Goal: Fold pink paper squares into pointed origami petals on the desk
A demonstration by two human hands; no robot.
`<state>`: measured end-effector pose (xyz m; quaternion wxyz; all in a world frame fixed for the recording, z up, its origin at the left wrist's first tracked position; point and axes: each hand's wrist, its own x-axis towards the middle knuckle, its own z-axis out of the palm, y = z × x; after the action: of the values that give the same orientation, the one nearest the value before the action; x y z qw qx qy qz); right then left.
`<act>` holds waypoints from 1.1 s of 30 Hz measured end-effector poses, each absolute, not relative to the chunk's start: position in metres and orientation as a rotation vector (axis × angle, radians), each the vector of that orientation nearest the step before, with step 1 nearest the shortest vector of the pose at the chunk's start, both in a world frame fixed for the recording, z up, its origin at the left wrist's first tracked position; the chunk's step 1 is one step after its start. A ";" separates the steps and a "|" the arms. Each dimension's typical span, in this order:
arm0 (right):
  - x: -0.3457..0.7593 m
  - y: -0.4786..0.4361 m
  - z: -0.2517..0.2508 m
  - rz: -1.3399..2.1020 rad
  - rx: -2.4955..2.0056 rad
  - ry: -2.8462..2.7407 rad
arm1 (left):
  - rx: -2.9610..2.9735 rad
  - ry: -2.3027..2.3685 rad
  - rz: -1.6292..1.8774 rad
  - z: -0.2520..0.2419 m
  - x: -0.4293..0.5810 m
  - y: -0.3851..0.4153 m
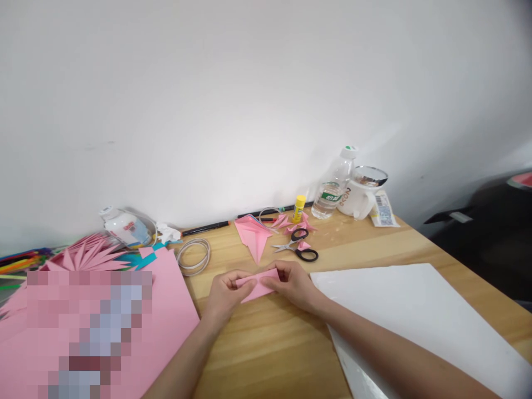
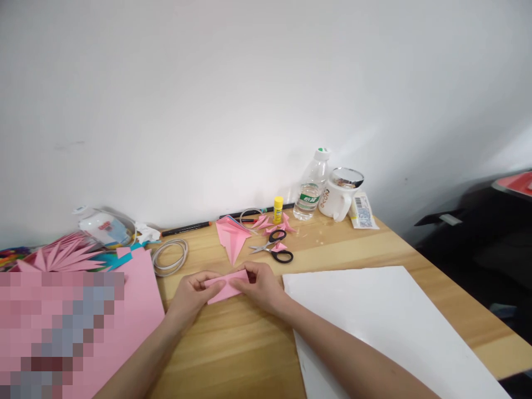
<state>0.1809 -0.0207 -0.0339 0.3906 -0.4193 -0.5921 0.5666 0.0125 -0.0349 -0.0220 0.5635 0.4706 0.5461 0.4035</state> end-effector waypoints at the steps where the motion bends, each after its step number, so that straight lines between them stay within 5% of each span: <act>1: 0.181 -0.021 -0.033 1.427 -1.081 -1.530 | 1.145 1.301 0.938 -0.020 0.012 -0.035; 33: 0.186 -0.019 -0.032 1.247 -1.166 -1.493 | 1.066 1.169 0.875 -0.016 0.022 -0.043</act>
<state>0.1857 -0.0194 -0.0319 0.4231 -0.4659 -0.5966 0.4981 0.0224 -0.0432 -0.0164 0.6186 0.4632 0.5080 0.3805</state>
